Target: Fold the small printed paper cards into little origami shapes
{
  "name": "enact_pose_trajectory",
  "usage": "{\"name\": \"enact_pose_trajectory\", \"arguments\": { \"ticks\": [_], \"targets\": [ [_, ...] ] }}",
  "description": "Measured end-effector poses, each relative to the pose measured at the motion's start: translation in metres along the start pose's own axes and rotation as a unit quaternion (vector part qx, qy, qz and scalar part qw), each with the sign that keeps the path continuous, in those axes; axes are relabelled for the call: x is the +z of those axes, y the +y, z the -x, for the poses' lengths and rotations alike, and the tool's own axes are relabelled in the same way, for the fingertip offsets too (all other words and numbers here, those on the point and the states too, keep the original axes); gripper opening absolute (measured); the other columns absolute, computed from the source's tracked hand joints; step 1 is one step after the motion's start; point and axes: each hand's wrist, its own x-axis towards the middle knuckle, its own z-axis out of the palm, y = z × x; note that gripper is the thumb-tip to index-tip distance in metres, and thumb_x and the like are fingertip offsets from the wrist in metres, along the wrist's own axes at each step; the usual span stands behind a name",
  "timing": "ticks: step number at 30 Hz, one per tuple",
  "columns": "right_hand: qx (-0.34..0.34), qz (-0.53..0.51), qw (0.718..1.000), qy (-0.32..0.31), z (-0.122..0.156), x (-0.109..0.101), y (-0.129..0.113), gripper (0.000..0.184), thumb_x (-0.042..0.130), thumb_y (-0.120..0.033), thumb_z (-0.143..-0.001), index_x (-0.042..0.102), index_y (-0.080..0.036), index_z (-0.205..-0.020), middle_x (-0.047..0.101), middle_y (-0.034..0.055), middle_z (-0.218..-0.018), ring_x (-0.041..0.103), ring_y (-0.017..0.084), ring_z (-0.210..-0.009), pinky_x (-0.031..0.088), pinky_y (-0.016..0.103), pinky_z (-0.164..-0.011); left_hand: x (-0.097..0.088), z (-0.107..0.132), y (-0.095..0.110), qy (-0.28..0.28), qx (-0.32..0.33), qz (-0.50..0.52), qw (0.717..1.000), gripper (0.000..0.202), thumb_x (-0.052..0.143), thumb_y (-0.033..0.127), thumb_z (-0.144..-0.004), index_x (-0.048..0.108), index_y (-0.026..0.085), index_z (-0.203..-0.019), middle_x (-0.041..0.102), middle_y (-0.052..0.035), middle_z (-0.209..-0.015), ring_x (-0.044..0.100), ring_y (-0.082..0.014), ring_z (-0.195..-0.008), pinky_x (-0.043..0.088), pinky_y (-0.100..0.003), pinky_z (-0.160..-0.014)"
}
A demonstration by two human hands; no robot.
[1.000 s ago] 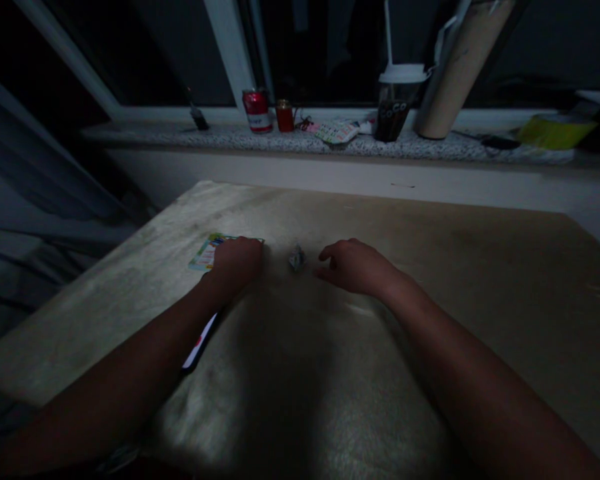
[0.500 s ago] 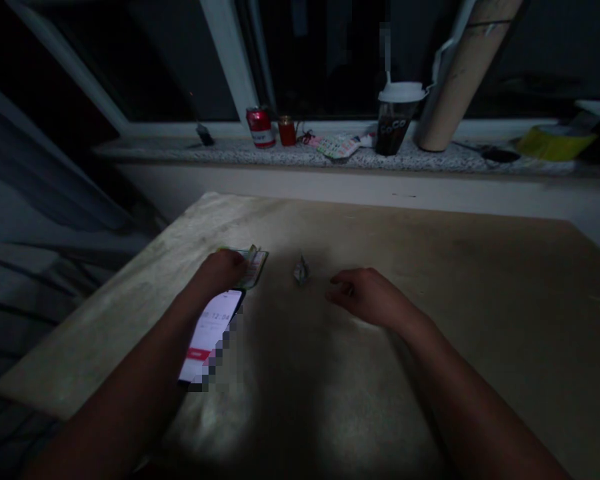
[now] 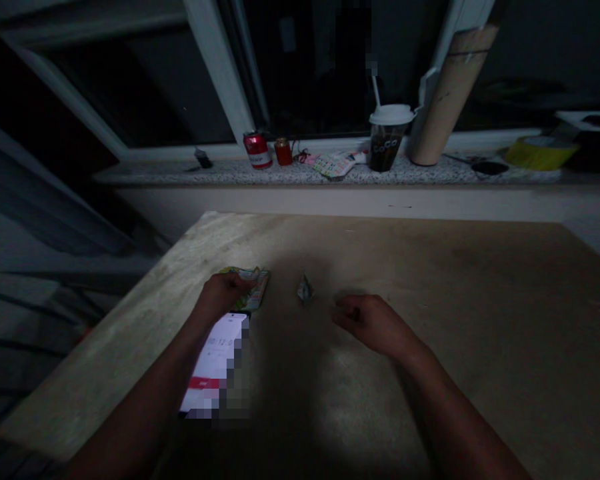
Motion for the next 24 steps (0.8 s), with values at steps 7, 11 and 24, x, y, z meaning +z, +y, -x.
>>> {"name": "enact_pose_trajectory", "arguments": {
  "ticks": [7,11,24],
  "targets": [
    [0.003,0.000,1.000,-0.012,0.012,-0.010,0.010,0.020,0.060,-0.035,-0.089,0.069,-0.020,-0.079,0.064,0.0000,-0.066,0.056,0.015,-0.059,0.036,0.027,-0.056,0.006,-0.004,0.004,-0.030,-0.021,0.017,0.999,0.037,0.062,0.035,-0.095,0.059,0.015,-0.126,0.061,-0.0100,-0.127,0.064,-0.0252,-0.108,0.057,-0.044,-0.089],
    [0.004,-0.020,0.999,-0.039,0.020,-0.015,0.019,0.014,0.064,-0.032,-0.085,0.073,-0.021,-0.081,0.070,0.0014,-0.070,0.062,0.017,-0.061,0.037,0.028,-0.058,0.004,0.002,0.022,0.006,-0.030,-0.011,0.999,0.034,0.061,0.035,-0.096,0.061,0.015,-0.123,0.063,-0.0103,-0.123,0.065,-0.0239,-0.107,0.056,-0.044,-0.090],
    [0.007,-0.363,0.930,0.055,0.032,0.026,-0.001,0.067,0.068,-0.059,-0.081,0.056,-0.025,-0.137,0.063,0.0138,-0.138,0.068,0.027,-0.115,0.057,0.043,-0.092,0.013,0.129,0.132,0.089,0.150,0.272,0.946,0.023,0.054,0.037,-0.092,0.068,0.020,-0.087,0.074,-0.0016,-0.079,0.069,-0.0159,-0.073,0.050,-0.023,-0.067]
  ]
}}
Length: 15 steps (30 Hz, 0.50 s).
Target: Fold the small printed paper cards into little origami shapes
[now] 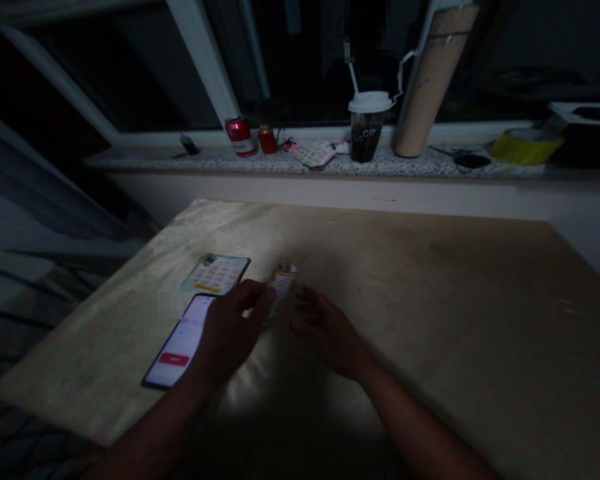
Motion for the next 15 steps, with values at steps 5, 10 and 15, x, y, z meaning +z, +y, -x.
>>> {"name": "enact_pose_trajectory", "arguments": {
  "ticks": [5,10,15],
  "targets": [
    [-0.027,-0.108,0.988,0.104,0.011,0.002,0.001,0.045,0.071,-0.052,-0.083,0.065,-0.023,-0.118,0.075,0.0100,-0.119,0.071,0.025,-0.108,0.055,0.042,-0.097,0.047,0.016,-0.004,-0.110,-0.043,0.233,0.965,0.022,0.060,0.039,-0.090,0.068,0.018,-0.087,0.072,-0.0033,-0.082,0.066,-0.0158,-0.073,0.052,-0.024,-0.066],
    [-0.013,-0.139,0.978,0.157,0.021,-0.003,0.007,0.031,0.077,-0.038,-0.082,0.069,-0.025,-0.109,0.078,0.0056,-0.108,0.074,0.020,-0.094,0.058,0.035,-0.089,0.052,0.008,-0.022,-0.022,-0.045,0.193,0.980,0.033,0.077,0.040,-0.075,0.068,0.020,-0.099,0.067,-0.0030,-0.085,0.060,-0.0153,-0.076,0.049,-0.024,-0.067],
    [0.012,-0.141,0.978,0.156,0.028,-0.005,0.012,0.028,0.079,-0.035,-0.081,0.072,-0.024,-0.106,0.080,0.0051,-0.101,0.075,0.019,-0.088,0.059,0.033,-0.083,0.060,0.003,-0.036,-0.166,-0.114,0.356,0.913,0.043,0.083,0.042,-0.070,0.069,0.017,-0.102,0.070,-0.0046,-0.088,0.065,-0.0165,-0.078,0.052,-0.027,-0.072]
  ]
}}
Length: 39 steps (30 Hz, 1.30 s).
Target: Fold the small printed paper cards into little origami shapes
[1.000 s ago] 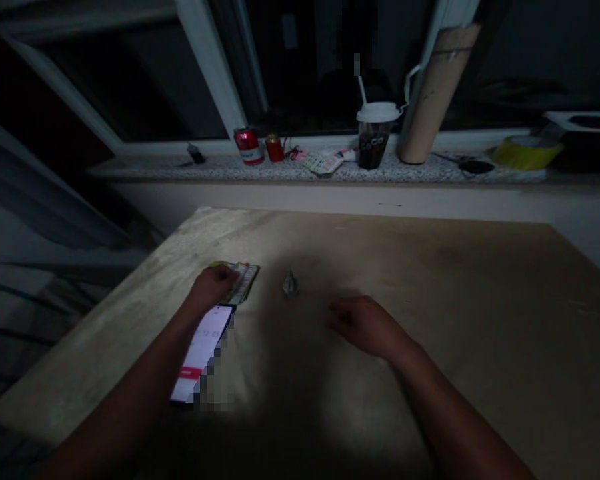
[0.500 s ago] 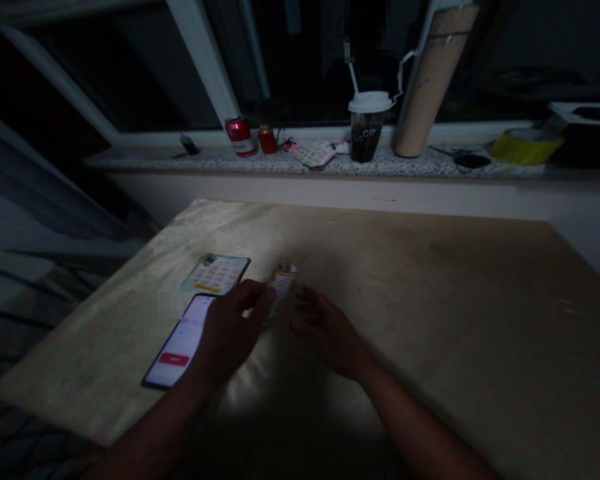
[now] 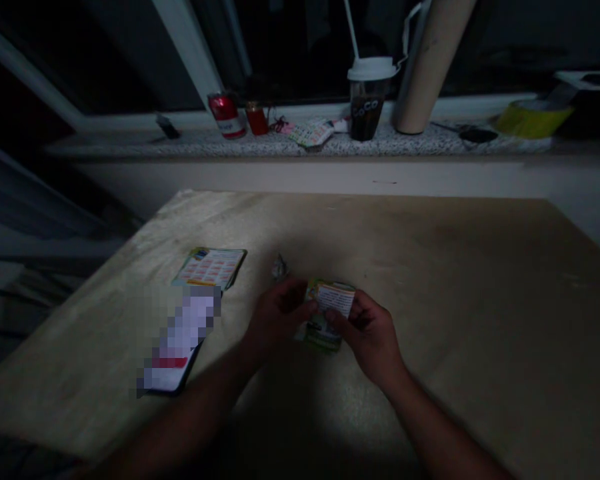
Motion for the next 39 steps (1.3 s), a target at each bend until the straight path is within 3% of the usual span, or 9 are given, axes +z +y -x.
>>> {"name": "enact_pose_trajectory", "arguments": {
  "ticks": [2,7,11,18,23,29,39],
  "targets": [
    [0.010,0.003,1.000,-0.003,0.001,-0.001,0.001,0.030,0.080,-0.035,-0.080,0.072,-0.023,-0.106,0.080,0.0060,-0.100,0.075,0.020,-0.087,0.060,0.034,-0.083,0.002,-0.002,-0.008,-0.024,-0.023,0.035,0.999,0.039,0.081,0.045,-0.072,0.070,0.015,-0.095,0.073,-0.0060,-0.086,0.067,-0.0177,-0.077,0.054,-0.028,-0.072],
    [0.033,0.014,0.999,-0.005,0.004,-0.005,0.005,0.033,0.080,-0.039,-0.079,0.072,-0.021,-0.106,0.080,0.0076,-0.098,0.075,0.023,-0.086,0.061,0.035,-0.078,0.007,0.004,-0.021,-0.020,-0.042,0.066,0.997,0.037,0.082,0.047,-0.072,0.072,0.013,-0.085,0.075,-0.0063,-0.082,0.069,-0.0163,-0.071,0.054,-0.027,-0.069],
    [0.051,0.004,0.999,-0.008,0.005,-0.008,0.008,0.028,0.074,-0.043,-0.085,0.074,-0.020,-0.102,0.079,0.0087,-0.096,0.075,0.023,-0.081,0.061,0.036,-0.074,0.004,0.011,-0.024,-0.031,-0.053,0.077,0.995,0.034,0.080,0.044,-0.077,0.076,0.014,-0.092,0.078,-0.0079,-0.089,0.072,-0.0181,-0.077,0.056,-0.029,-0.075],
    [0.048,0.035,0.997,0.046,0.008,-0.007,0.008,0.024,0.078,-0.042,-0.081,0.076,-0.021,-0.092,0.079,0.0067,-0.087,0.074,0.022,-0.075,0.061,0.036,-0.072,-0.004,0.011,-0.017,-0.047,-0.053,0.022,0.997,0.032,0.073,0.045,-0.083,0.078,0.014,-0.091,0.079,-0.0076,-0.088,0.072,-0.0192,-0.078,0.056,-0.028,-0.073],
    [0.032,0.079,0.993,0.077,0.009,-0.003,0.002,0.020,0.080,-0.040,-0.077,0.076,-0.022,-0.083,0.078,0.0042,-0.077,0.072,0.020,-0.067,0.061,0.031,-0.064,-0.007,0.009,-0.018,-0.023,-0.053,0.016,0.998,0.029,0.077,0.044,-0.079,0.076,0.015,-0.084,0.078,-0.0054,-0.082,0.070,-0.0164,-0.074,0.055,-0.024,-0.069],
    [0.049,0.103,0.992,0.058,0.010,0.000,0.005,0.024,0.078,-0.045,-0.077,0.076,-0.022,-0.082,0.077,0.0046,-0.075,0.072,0.020,-0.065,0.061,0.031,-0.060,-0.007,0.011,-0.023,-0.006,-0.055,-0.036,0.998,0.030,0.073,0.045,-0.082,0.075,0.015,-0.083,0.073,-0.0029,-0.074,0.065,-0.0138,-0.065,0.050,-0.022,-0.060],
    [0.043,0.097,0.993,0.056,0.009,0.000,0.008,0.021,0.078,-0.041,-0.078,0.074,-0.021,-0.078,0.077,0.0039,-0.073,0.070,0.017,-0.063,0.058,0.027,-0.058,-0.007,0.013,-0.024,-0.007,-0.049,-0.061,0.997,0.029,0.069,0.044,-0.085,0.078,0.017,-0.086,0.075,-0.0042,-0.078,0.067,-0.0159,-0.070,0.051,-0.023,-0.062]
  ]
}}
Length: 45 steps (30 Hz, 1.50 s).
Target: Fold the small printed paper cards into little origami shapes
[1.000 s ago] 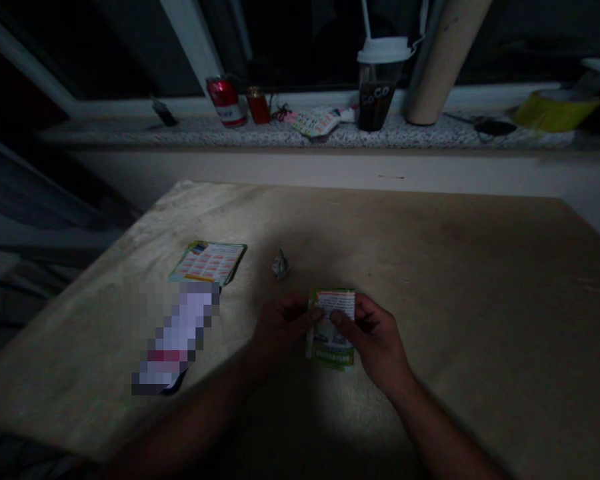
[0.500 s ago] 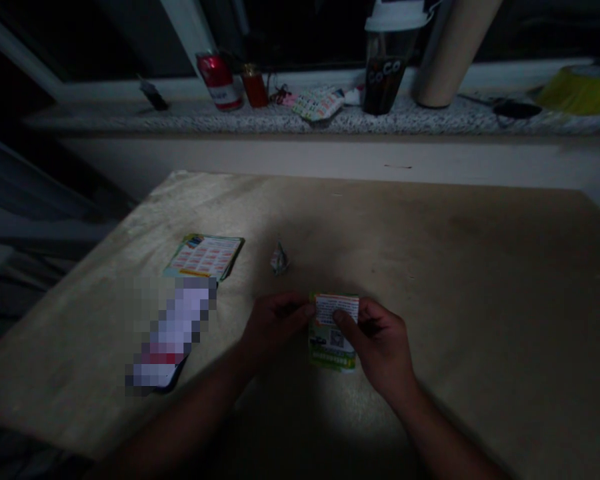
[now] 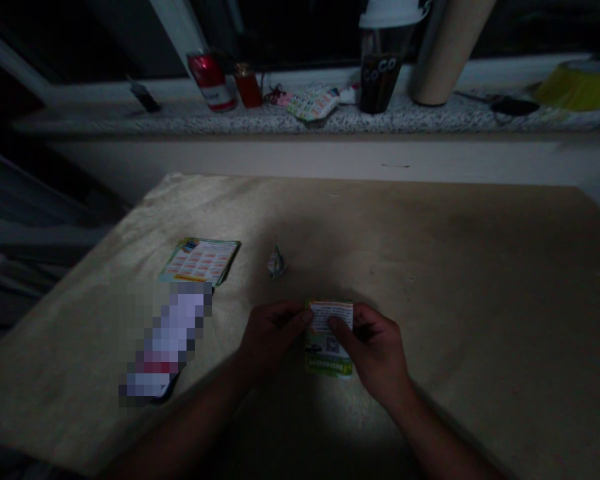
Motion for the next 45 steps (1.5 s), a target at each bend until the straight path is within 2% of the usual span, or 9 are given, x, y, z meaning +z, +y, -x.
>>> {"name": "enact_pose_trajectory", "arguments": {
  "ticks": [27,34,39,45],
  "targets": [
    [0.006,-0.023,1.000,0.004,0.0004,0.0039,-0.0040,0.020,0.084,-0.037,-0.072,0.074,-0.020,-0.077,0.077,0.0029,-0.072,0.068,0.013,-0.060,0.056,0.022,-0.056,-0.0002,0.0030,-0.0002,0.004,0.013,0.030,0.999,0.029,0.070,0.043,-0.085,0.077,0.014,-0.087,0.075,-0.0040,-0.079,0.067,-0.0152,-0.071,0.053,-0.023,-0.065],
    [0.007,-0.027,1.000,0.000,0.0008,0.0029,-0.0037,0.021,0.082,-0.038,-0.075,0.074,-0.019,-0.077,0.077,0.0042,-0.073,0.068,0.015,-0.061,0.056,0.026,-0.058,-0.0015,0.0037,-0.0001,0.007,0.020,0.004,1.000,0.029,0.069,0.043,-0.086,0.077,0.014,-0.084,0.073,-0.0039,-0.075,0.064,-0.0144,-0.068,0.051,-0.022,-0.061],
    [0.010,-0.039,0.999,-0.012,0.0008,0.0023,-0.0018,0.020,0.082,-0.037,-0.076,0.073,-0.019,-0.077,0.075,0.0024,-0.071,0.066,0.014,-0.063,0.055,0.023,-0.060,-0.0024,0.0033,-0.0007,0.008,0.028,-0.004,1.000,0.027,0.069,0.040,-0.086,0.076,0.015,-0.083,0.072,-0.0030,-0.074,0.064,-0.0136,-0.067,0.050,-0.021,-0.060],
    [0.019,-0.066,0.997,-0.034,0.0018,0.0001,-0.0020,0.025,0.080,-0.043,-0.077,0.072,-0.019,-0.079,0.073,0.0026,-0.071,0.068,0.014,-0.063,0.055,0.023,-0.058,-0.0016,0.0050,0.0001,-0.001,0.038,-0.003,0.999,0.026,0.070,0.040,-0.086,0.075,0.015,-0.081,0.071,-0.0025,-0.072,0.063,-0.0125,-0.066,0.049,-0.020,-0.060]
  ]
}}
